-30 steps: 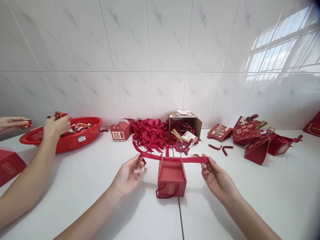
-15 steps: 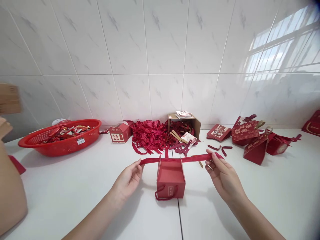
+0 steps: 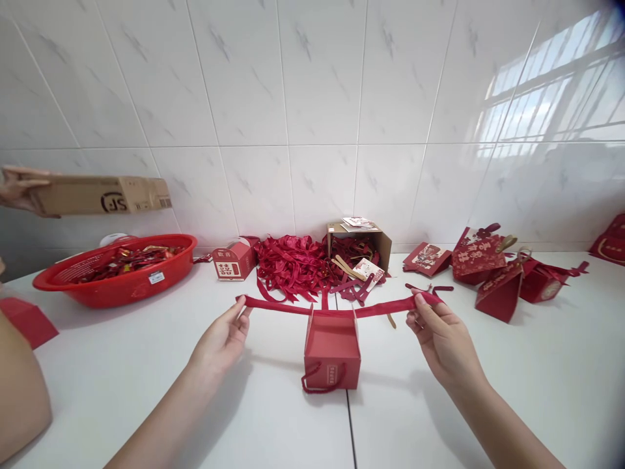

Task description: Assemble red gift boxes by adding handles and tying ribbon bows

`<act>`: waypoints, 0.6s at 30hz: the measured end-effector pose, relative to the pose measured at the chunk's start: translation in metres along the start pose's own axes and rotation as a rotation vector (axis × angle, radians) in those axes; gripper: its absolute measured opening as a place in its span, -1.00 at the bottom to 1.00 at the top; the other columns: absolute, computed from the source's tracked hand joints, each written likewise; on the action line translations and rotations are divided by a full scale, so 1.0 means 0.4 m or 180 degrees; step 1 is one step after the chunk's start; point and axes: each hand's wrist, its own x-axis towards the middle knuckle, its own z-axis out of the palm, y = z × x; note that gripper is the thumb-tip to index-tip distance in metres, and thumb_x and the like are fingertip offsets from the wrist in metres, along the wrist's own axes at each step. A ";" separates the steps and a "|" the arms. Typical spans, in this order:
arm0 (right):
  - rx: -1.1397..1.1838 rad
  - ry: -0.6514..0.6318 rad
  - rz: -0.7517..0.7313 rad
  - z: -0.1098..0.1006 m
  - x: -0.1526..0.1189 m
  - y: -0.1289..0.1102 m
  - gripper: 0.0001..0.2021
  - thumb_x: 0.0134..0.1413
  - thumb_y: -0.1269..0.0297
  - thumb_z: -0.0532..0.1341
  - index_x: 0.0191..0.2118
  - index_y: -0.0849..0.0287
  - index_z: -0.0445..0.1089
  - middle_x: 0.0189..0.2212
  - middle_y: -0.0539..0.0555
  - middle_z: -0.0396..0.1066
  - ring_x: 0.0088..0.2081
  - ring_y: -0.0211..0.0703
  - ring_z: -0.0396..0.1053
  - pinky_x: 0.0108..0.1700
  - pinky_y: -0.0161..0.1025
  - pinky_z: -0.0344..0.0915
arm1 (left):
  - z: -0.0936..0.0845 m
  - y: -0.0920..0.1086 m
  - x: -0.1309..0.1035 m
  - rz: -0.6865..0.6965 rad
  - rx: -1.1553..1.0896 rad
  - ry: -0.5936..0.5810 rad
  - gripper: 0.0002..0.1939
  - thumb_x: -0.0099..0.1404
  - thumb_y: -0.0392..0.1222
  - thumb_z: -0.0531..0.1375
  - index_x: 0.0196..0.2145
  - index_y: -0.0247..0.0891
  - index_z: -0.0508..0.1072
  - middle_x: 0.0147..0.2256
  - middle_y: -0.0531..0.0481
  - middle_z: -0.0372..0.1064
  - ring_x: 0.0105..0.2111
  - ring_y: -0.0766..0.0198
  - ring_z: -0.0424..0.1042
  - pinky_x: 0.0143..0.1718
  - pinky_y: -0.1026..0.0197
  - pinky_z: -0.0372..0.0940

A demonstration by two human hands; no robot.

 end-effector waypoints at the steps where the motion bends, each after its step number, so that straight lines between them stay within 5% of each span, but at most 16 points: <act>1: -0.0027 -0.0013 -0.0067 0.003 0.004 -0.006 -0.81 -0.16 0.19 0.42 -0.40 0.15 0.51 -0.53 -0.06 0.36 -0.50 -0.38 0.27 -0.44 -0.43 0.34 | 0.010 0.013 -0.006 0.0066 -0.0020 -0.0070 -0.81 0.32 -0.52 0.09 -0.36 -0.35 0.43 -0.41 0.05 0.42 -0.46 0.47 0.48 -0.68 0.55 0.26; 6: -0.0356 -0.0071 -0.0611 0.034 0.038 -0.047 -0.75 -0.13 0.15 0.41 -0.29 0.13 0.52 -0.31 0.01 0.47 -0.35 -0.33 0.34 -0.41 -0.44 0.32 | 0.079 0.062 -0.054 0.0405 -0.0061 -0.0646 -0.82 0.30 -0.45 0.14 -0.30 -0.25 0.49 -0.30 0.10 0.48 -0.42 0.45 0.48 -0.64 0.46 0.26; 10: -0.0800 -0.0387 -0.1211 0.075 0.073 -0.091 -0.76 -0.05 0.11 0.36 -0.27 0.12 0.52 -0.38 0.00 0.48 -0.40 -0.32 0.36 -0.36 -0.36 0.35 | 0.145 0.077 -0.075 0.0693 0.0209 -0.1337 -0.92 0.25 -0.35 0.21 -0.31 -0.29 0.51 -0.31 0.04 0.49 -0.40 0.40 0.46 -0.46 0.39 0.35; 14: -0.0866 -0.0742 -0.1366 0.135 0.095 -0.133 -0.76 -0.07 0.13 0.36 -0.26 0.12 0.53 -0.42 -0.01 0.50 -0.41 -0.30 0.41 -0.33 -0.33 0.39 | 0.219 0.079 -0.086 0.0983 0.0570 -0.2003 -0.87 0.07 -0.33 0.33 -0.36 -0.32 0.51 -0.36 0.03 0.48 -0.35 0.35 0.45 -0.31 0.34 0.36; 18: -0.0901 -0.1188 -0.1309 0.201 0.099 -0.154 -0.81 -0.05 0.14 0.35 -0.34 0.13 0.52 -0.47 -0.02 0.50 -0.44 -0.31 0.42 -0.32 -0.33 0.40 | 0.294 0.071 -0.112 0.1155 0.0833 -0.2257 -0.79 -0.02 -0.30 0.38 -0.37 -0.32 0.50 -0.44 0.04 0.45 -0.42 0.32 0.44 -0.36 0.31 0.33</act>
